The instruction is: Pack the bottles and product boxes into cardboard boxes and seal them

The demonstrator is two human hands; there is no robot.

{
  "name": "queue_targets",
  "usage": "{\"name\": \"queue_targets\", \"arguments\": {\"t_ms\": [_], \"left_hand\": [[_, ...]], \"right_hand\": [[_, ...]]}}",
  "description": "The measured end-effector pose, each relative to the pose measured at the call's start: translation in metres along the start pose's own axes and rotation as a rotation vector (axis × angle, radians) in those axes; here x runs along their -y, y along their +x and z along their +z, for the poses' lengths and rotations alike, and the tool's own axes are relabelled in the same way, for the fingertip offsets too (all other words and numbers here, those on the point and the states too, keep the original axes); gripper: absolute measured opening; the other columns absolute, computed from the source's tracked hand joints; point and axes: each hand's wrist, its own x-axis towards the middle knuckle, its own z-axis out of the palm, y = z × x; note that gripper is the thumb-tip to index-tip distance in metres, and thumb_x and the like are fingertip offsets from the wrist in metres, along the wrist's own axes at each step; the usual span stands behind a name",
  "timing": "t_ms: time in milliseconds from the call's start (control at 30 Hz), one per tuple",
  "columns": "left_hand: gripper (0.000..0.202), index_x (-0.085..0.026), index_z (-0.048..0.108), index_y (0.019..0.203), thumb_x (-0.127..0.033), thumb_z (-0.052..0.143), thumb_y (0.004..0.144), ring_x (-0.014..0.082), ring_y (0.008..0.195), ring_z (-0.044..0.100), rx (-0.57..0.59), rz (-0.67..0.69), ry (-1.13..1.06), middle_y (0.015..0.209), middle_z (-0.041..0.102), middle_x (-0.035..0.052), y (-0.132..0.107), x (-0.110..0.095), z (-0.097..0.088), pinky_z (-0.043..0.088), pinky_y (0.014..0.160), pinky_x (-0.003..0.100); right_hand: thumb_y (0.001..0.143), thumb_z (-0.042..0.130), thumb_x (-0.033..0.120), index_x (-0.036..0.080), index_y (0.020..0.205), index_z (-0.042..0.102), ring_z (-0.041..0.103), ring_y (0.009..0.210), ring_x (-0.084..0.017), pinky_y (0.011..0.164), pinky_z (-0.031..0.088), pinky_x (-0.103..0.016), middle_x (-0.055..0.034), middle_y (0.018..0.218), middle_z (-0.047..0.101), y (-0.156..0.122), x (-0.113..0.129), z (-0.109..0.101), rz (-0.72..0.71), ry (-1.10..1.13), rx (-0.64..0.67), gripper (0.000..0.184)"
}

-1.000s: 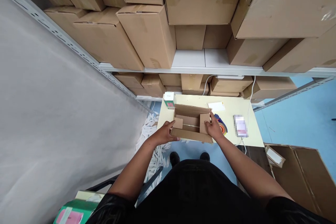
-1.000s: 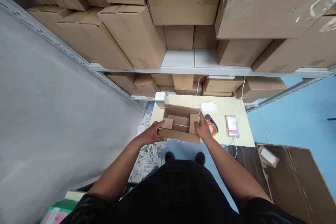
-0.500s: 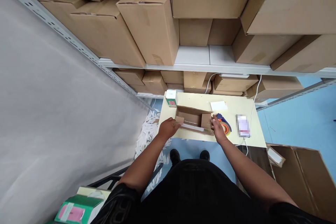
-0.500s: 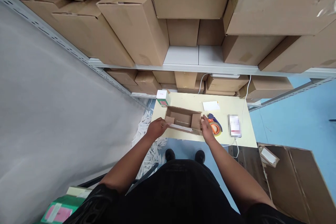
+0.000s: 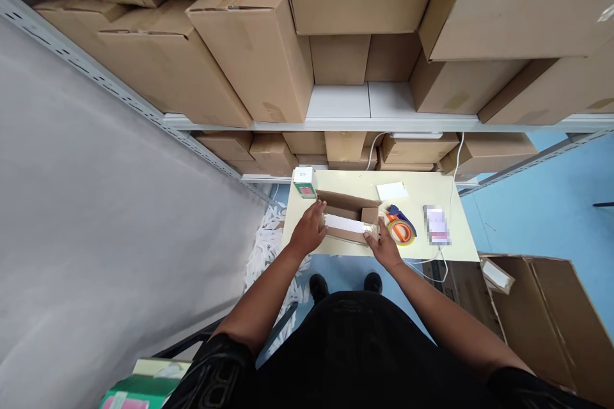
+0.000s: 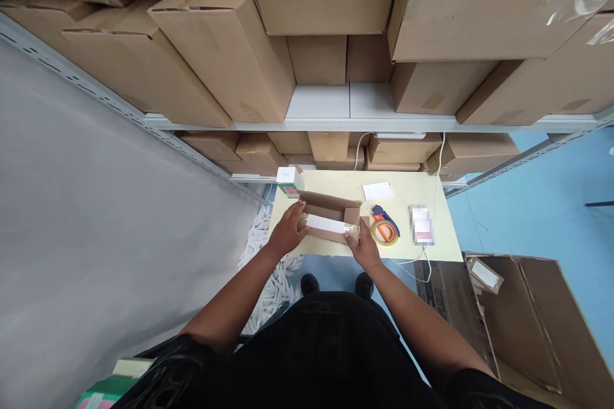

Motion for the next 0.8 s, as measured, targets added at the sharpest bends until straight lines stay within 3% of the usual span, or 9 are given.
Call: {"name": "queue_targets", "arguments": {"t_ms": [133,267,367,467,567,633,700,800], "left_hand": [[0.087,-0.019,0.029,0.161,-0.029,0.069,0.084,0.0399,0.157,0.015,-0.033,-0.060,0.046,0.170,0.020,0.0174,0.000,-0.002,-0.002,0.023,0.126,0.060],[0.071,-0.019,0.046,0.153,-0.028,0.067,0.085,0.0352,0.149,0.037,0.091,-0.015,0.022,0.158,0.044,0.0164,0.007,0.002,-0.004,0.031,0.124,0.053],[0.049,-0.020,0.059,0.142,-0.030,0.057,0.094,0.0358,0.148,0.039,0.092,-0.060,0.085,0.154,0.051,0.0155,0.004,-0.001,0.001,0.027,0.124,0.057],[0.048,-0.017,0.058,0.144,-0.031,0.048,0.099,0.0372,0.155,0.027,0.030,-0.102,0.124,0.158,0.047,0.0162,-0.004,-0.006,0.012,0.022,0.124,0.062],[0.051,-0.013,0.053,0.148,-0.030,0.042,0.101,0.0343,0.156,0.025,0.004,-0.119,0.116,0.161,0.044,0.0163,-0.008,-0.011,0.024,0.023,0.125,0.061],[0.051,-0.012,0.053,0.148,-0.030,0.041,0.102,0.0328,0.154,0.031,0.001,-0.152,0.111,0.161,0.044,0.0169,-0.008,-0.014,0.029,0.027,0.124,0.059],[0.051,-0.012,0.053,0.147,-0.030,0.041,0.101,0.0327,0.152,0.034,-0.003,-0.192,0.125,0.160,0.045,0.0175,-0.007,-0.020,0.032,0.030,0.123,0.057],[0.049,-0.012,0.055,0.144,-0.027,0.043,0.099,0.0347,0.152,0.032,-0.018,-0.234,0.189,0.157,0.047,0.0190,-0.005,-0.033,0.033,0.026,0.124,0.058]], "right_hand": [[0.091,0.056,0.066,0.014,0.162,0.029,0.043,0.148,-0.032,0.121,0.037,-0.050,-0.0186,0.161,0.043,-0.002,0.002,-0.004,-0.011,-0.020,0.012,0.092],[0.092,0.057,0.063,0.018,0.161,0.033,0.052,0.141,-0.032,0.116,0.043,-0.050,-0.0160,0.154,0.052,0.000,0.013,-0.005,-0.018,-0.006,0.017,0.085],[0.091,0.060,0.058,0.021,0.161,0.034,0.057,0.136,-0.030,0.111,0.048,-0.047,-0.0134,0.153,0.054,0.005,0.014,-0.012,-0.017,0.023,0.088,0.083],[0.090,0.060,0.048,0.023,0.156,0.043,0.060,0.131,-0.028,0.107,0.050,-0.044,-0.0109,0.148,0.059,0.012,-0.003,-0.037,-0.042,0.008,0.179,0.072],[0.087,0.059,0.039,0.020,0.141,0.058,0.061,0.126,-0.032,0.104,0.050,-0.046,-0.0142,0.134,0.066,0.026,-0.035,-0.075,-0.038,-0.247,0.074,0.057],[0.085,0.061,0.039,0.017,0.131,0.062,0.064,0.117,-0.035,0.097,0.052,-0.047,-0.0181,0.122,0.067,0.041,-0.055,-0.097,0.041,-0.478,0.007,0.052],[0.084,0.063,0.038,0.016,0.125,0.062,0.067,0.108,-0.035,0.087,0.053,-0.046,-0.0195,0.115,0.067,0.058,-0.069,-0.107,0.150,-0.625,0.052,0.046],[0.085,0.062,0.033,0.015,0.118,0.062,0.070,0.098,-0.033,0.077,0.053,-0.042,-0.0198,0.111,0.067,0.082,-0.075,-0.104,0.277,-0.653,0.196,0.038]]}}
